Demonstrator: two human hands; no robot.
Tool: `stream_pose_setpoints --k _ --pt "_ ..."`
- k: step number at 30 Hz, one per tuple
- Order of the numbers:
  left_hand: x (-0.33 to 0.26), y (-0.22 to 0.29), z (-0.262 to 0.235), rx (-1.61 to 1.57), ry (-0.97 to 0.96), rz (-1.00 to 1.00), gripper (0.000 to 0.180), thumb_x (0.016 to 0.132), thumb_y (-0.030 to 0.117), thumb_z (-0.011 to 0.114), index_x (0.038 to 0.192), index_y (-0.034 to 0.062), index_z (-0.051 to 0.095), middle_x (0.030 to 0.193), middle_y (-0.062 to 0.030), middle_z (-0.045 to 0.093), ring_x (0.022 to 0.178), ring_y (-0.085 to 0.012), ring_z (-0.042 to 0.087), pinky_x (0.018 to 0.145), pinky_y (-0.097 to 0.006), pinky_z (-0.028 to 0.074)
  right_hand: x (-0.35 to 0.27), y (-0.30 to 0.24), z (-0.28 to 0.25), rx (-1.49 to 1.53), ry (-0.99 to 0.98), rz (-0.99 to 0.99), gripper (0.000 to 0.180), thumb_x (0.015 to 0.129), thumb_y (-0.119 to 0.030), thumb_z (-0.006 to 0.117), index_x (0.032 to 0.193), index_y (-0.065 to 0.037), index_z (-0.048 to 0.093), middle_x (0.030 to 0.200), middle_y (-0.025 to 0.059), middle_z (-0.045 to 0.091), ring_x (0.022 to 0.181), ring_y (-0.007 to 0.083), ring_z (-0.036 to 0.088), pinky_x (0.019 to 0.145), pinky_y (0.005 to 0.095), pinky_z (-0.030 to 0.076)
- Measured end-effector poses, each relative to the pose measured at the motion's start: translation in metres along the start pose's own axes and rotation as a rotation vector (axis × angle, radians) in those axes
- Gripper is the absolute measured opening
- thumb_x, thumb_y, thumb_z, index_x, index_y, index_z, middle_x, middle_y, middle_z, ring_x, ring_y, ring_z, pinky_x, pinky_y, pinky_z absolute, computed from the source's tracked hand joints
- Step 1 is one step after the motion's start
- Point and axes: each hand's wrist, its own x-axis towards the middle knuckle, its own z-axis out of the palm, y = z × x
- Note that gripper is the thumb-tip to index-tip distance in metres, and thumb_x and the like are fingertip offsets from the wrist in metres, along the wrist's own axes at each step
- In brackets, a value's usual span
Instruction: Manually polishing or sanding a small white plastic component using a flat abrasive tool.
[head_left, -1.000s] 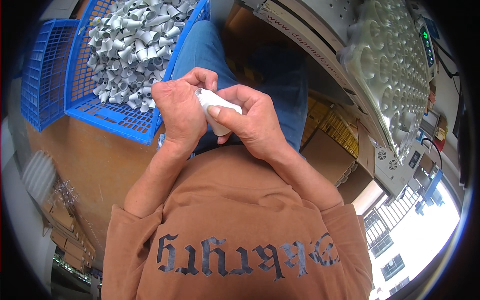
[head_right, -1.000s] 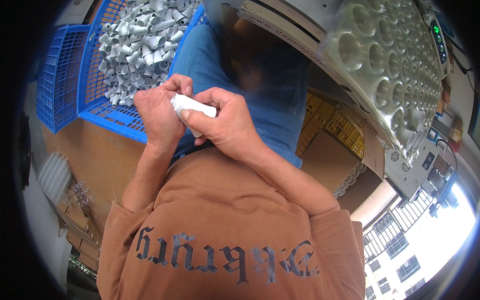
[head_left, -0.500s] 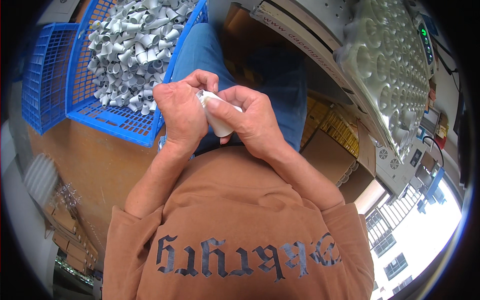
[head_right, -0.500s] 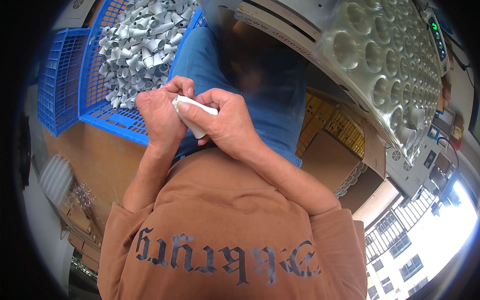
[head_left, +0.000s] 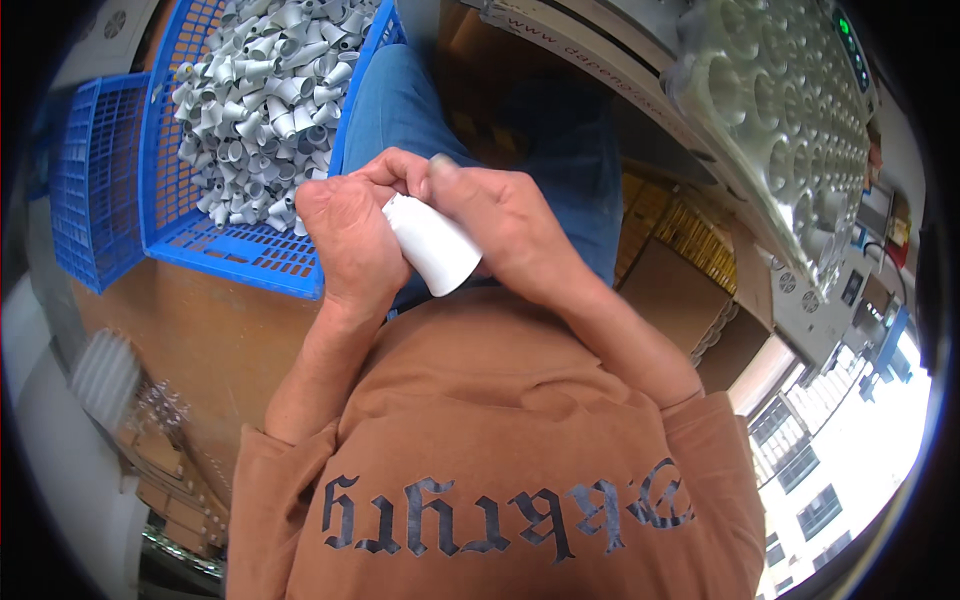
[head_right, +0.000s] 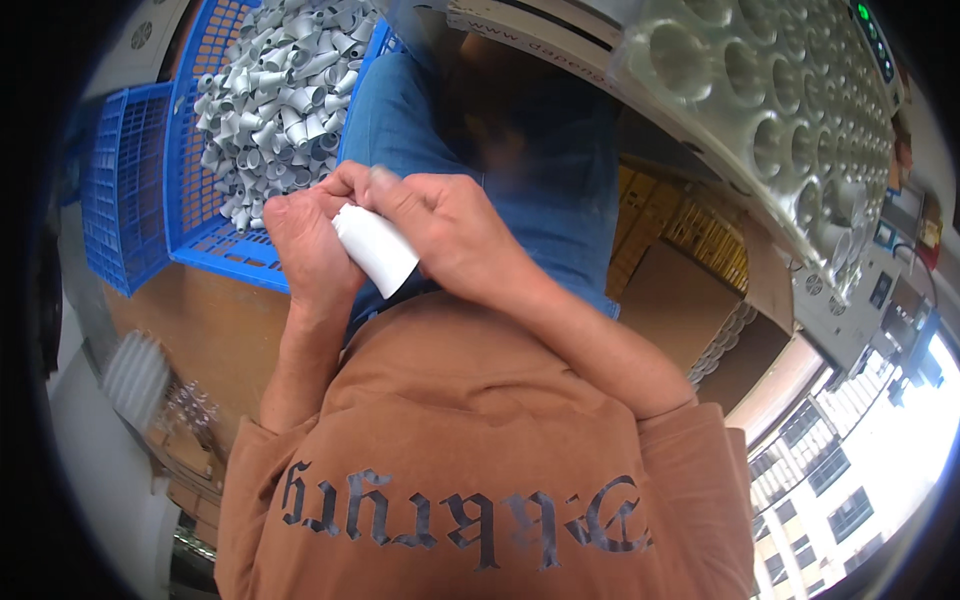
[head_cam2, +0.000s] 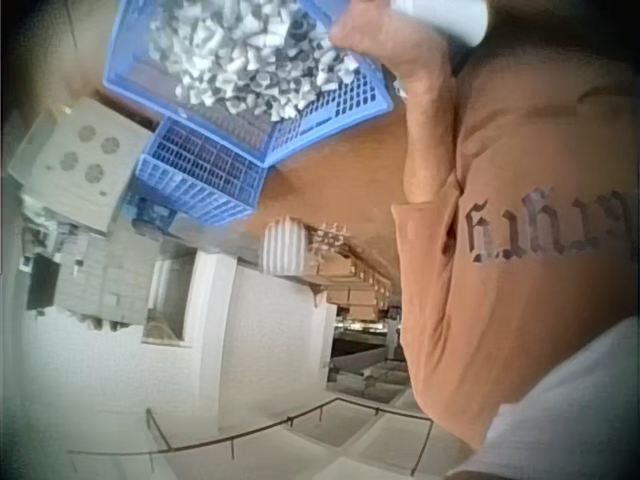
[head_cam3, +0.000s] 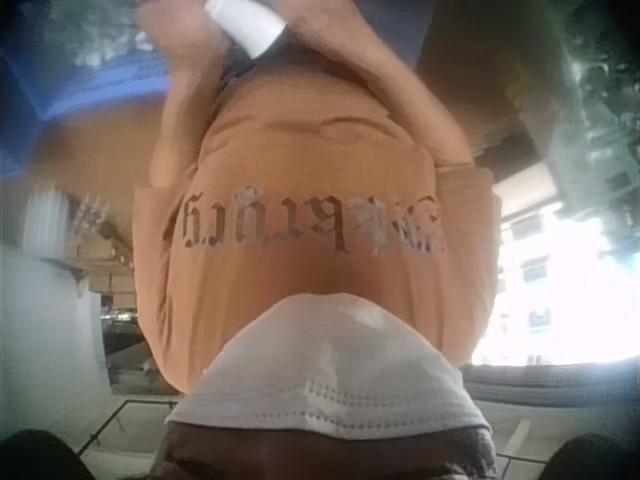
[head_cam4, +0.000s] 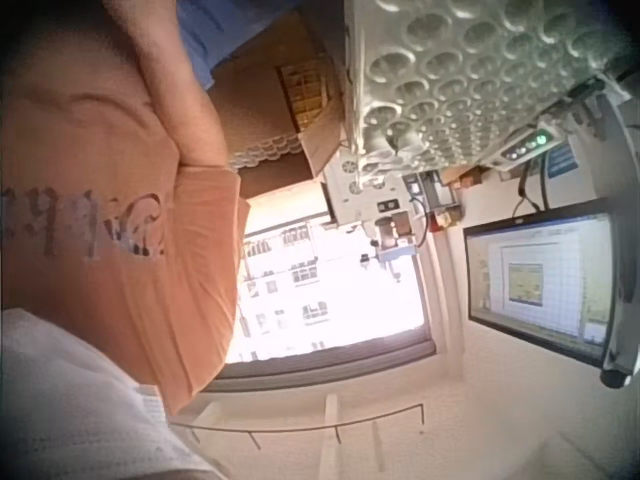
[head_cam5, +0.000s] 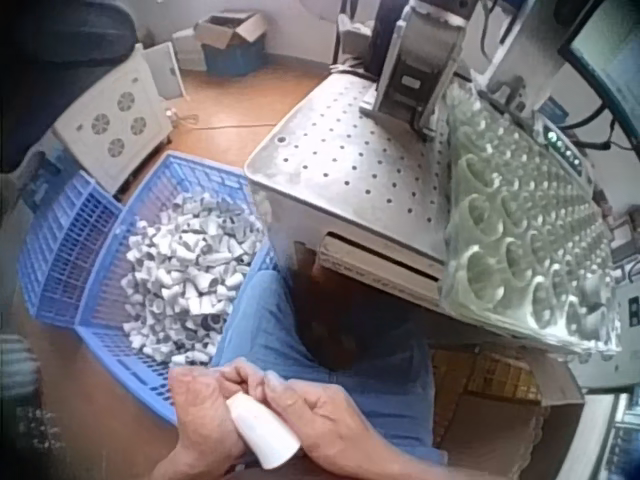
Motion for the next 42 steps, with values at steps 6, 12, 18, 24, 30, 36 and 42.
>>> stream_pose_setpoints --k 6,12,18,24,30,36,42 --pt "-0.002 0.004 -0.009 -0.148 -0.004 -0.065 0.03 0.083 0.007 0.037 0.057 -0.0077 0.041 0.072 -0.0235 0.058 0.055 -0.0199 0.053 0.046 -0.03 0.046 -0.007 0.003 -0.012 0.162 -0.24 0.043 0.042 0.094 -0.04 0.058 0.098 0.001 0.064 0.086 0.008 0.065 0.071 0.0103 0.062 0.062 0.0221 0.05" --pt "0.006 0.007 -0.003 -0.164 0.027 -0.014 0.02 0.079 0.004 0.037 0.065 -0.0089 0.045 0.073 -0.0232 0.058 0.059 -0.0226 0.055 0.05 -0.031 0.048 -0.019 0.009 -0.011 0.078 -0.25 -0.11 0.055 0.076 -0.02 0.08 0.12 0.004 0.056 0.101 0.0103 0.065 0.093 0.0163 0.064 0.081 0.0298 0.052" --pt "0.014 0.016 -0.008 0.826 -0.073 0.232 0.016 0.069 -0.003 0.039 0.074 -0.0065 0.054 0.074 -0.0127 0.06 0.067 -0.0198 0.056 0.066 -0.031 0.047 -0.014 0.008 -0.01 -0.549 -0.063 -0.473 0.055 0.074 -0.02 0.081 0.118 0.004 0.058 0.099 0.0097 0.067 0.09 0.0135 0.065 0.079 0.0286 0.052" --pt "0.058 0.032 -0.047 1.227 0.284 0.108 0.022 0.069 -0.005 0.042 0.079 -0.0043 0.062 0.068 -0.0081 0.061 0.062 -0.0137 0.053 0.061 -0.029 0.043 -0.021 0.006 -0.014 0.061 -0.157 -0.116 0.054 0.075 -0.017 0.081 0.12 0.003 0.059 0.101 0.0098 0.066 0.091 0.0143 0.064 0.08 0.0278 0.053" --pt "0.033 0.021 -0.06 0.79 0.093 0.188 0.024 0.068 -0.009 0.036 0.074 -0.0083 0.06 0.069 -0.0051 0.06 0.065 -0.0099 0.052 0.064 -0.024 0.042 -0.021 0.0 -0.016 0.215 -0.197 -0.036 0.054 0.076 -0.013 0.08 0.122 0.004 0.057 0.105 0.0089 0.065 0.095 0.0134 0.062 0.084 0.0275 0.052" --pt "0.004 0.03 -0.032 0.6 -0.047 -0.101 0.027 0.065 -0.005 0.032 0.071 -0.011 0.058 0.071 -0.0089 0.061 0.068 -0.0135 0.054 0.067 -0.025 0.045 -0.021 0.004 -0.015 0.211 -0.179 -0.088 0.06 0.074 -0.01 0.082 0.125 0.002 0.054 0.112 0.0082 0.062 0.104 0.0143 0.06 0.091 0.0299 0.05" --pt "-0.036 0.025 -0.009 0.55 -0.035 -0.294 0.026 0.068 -0.004 0.036 0.076 -0.01 0.06 0.076 -0.0118 0.063 0.068 -0.014 0.054 0.065 -0.027 0.046 -0.016 0.013 -0.01 0.116 -0.151 -0.229 0.063 0.072 -0.011 0.084 0.127 0.0 0.054 0.117 0.0075 0.061 0.109 0.0149 0.058 0.097 0.0311 0.047"
